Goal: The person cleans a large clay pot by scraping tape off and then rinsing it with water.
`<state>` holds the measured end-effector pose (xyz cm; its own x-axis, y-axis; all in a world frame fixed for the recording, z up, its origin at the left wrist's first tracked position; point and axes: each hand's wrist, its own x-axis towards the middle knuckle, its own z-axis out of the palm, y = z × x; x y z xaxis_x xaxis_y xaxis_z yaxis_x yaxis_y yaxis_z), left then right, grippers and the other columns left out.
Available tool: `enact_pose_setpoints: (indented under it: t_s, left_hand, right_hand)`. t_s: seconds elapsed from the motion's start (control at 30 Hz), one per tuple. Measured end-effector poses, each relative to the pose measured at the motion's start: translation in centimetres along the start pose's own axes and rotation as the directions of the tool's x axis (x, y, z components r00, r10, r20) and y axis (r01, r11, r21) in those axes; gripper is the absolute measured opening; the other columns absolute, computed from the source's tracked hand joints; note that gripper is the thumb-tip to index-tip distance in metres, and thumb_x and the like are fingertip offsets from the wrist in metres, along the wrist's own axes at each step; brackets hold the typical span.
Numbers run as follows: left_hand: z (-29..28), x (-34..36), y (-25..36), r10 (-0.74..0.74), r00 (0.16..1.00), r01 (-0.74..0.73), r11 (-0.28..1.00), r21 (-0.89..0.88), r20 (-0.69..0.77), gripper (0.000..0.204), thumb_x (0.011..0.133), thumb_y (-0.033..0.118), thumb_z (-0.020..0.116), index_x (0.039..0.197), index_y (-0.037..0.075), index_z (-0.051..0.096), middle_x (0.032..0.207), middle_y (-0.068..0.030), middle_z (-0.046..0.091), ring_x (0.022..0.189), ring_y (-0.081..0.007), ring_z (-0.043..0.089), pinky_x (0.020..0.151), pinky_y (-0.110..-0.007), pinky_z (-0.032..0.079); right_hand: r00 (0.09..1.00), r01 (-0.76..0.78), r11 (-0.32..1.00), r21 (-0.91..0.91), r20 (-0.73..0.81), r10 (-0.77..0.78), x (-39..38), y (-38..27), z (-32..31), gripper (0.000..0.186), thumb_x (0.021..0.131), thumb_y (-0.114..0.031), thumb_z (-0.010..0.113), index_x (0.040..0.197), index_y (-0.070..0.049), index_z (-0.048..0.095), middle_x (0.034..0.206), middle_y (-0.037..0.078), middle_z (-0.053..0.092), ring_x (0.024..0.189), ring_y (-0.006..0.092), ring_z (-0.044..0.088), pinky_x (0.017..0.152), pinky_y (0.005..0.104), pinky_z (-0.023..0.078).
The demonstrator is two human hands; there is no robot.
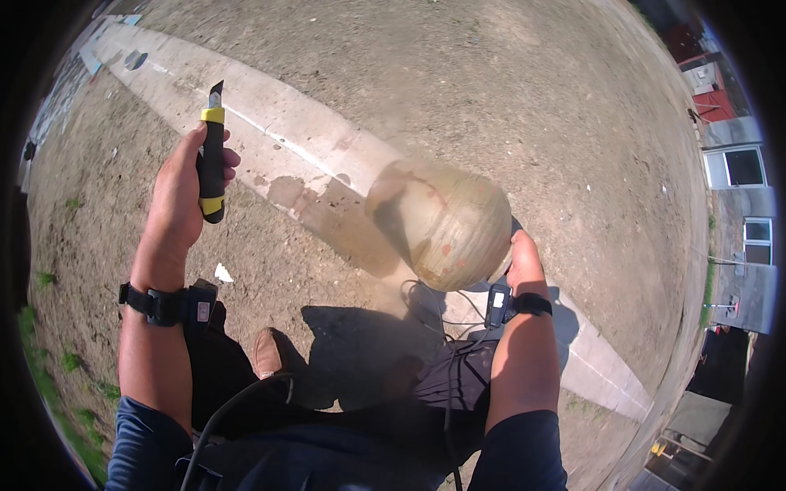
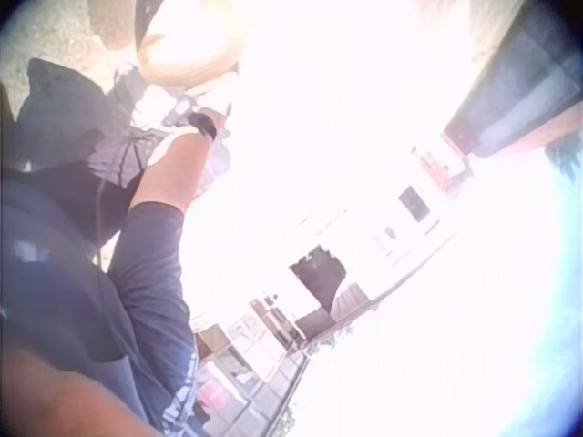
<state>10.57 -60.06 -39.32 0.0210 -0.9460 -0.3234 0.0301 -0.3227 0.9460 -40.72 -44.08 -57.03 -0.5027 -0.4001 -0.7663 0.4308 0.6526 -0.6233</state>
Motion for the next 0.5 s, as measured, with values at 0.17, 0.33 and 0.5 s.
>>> enact_pose_setpoints:
  t_s: [0.17, 0.33, 0.5]
  left_hand:
    - [0.2, -0.6, -0.7, 0.009, 0.997, -0.022, 0.988, 0.152, 0.083, 0.043, 0.105, 0.04, 0.05, 0.117, 0.002, 0.064, 0.09, -0.007, 0.068, 0.078, -0.0128, 0.06, 0.071, -0.027, 0.049]
    - [1.1, -0.7, -0.5, 0.017, 0.993, -0.036, 0.986, 0.161, 0.114, 0.037, 0.105, 0.038, 0.052, 0.112, 0.004, 0.063, 0.09, -0.0055, 0.067, 0.079, -0.0115, 0.058, 0.072, -0.026, 0.048]
    - [1.5, -0.9, -0.9, 0.002, 0.988, -0.033, 0.98, 0.197, 0.154, 0.035, 0.106, 0.037, 0.052, 0.11, 0.005, 0.063, 0.09, -0.002, 0.064, 0.081, -0.0094, 0.056, 0.073, -0.024, 0.046]
  right_hand:
    - [0.967, 0.167, 0.951, -0.261, -0.144, -0.21, -1.8, 0.1, 2.1, 0.054, 0.105, -0.036, 0.045, 0.136, 0.006, 0.055, 0.146, 0.021, 0.054, 0.139, 0.0289, 0.044, 0.116, 0.0454, 0.028]
    - [0.956, 0.182, 0.925, -0.334, -0.16, -0.246, -1.8, -0.7, 1.5, 0.056, 0.105, -0.038, 0.046, 0.137, 0.007, 0.055, 0.147, 0.019, 0.053, 0.141, 0.0285, 0.041, 0.118, 0.0444, 0.024]
    - [0.96, 0.238, 0.923, -0.301, -0.07, -0.271, -3.5, -0.9, 2.3, 0.052, 0.103, -0.036, 0.047, 0.135, 0.003, 0.058, 0.141, 0.019, 0.058, 0.135, 0.0282, 0.049, 0.114, 0.0422, 0.03]
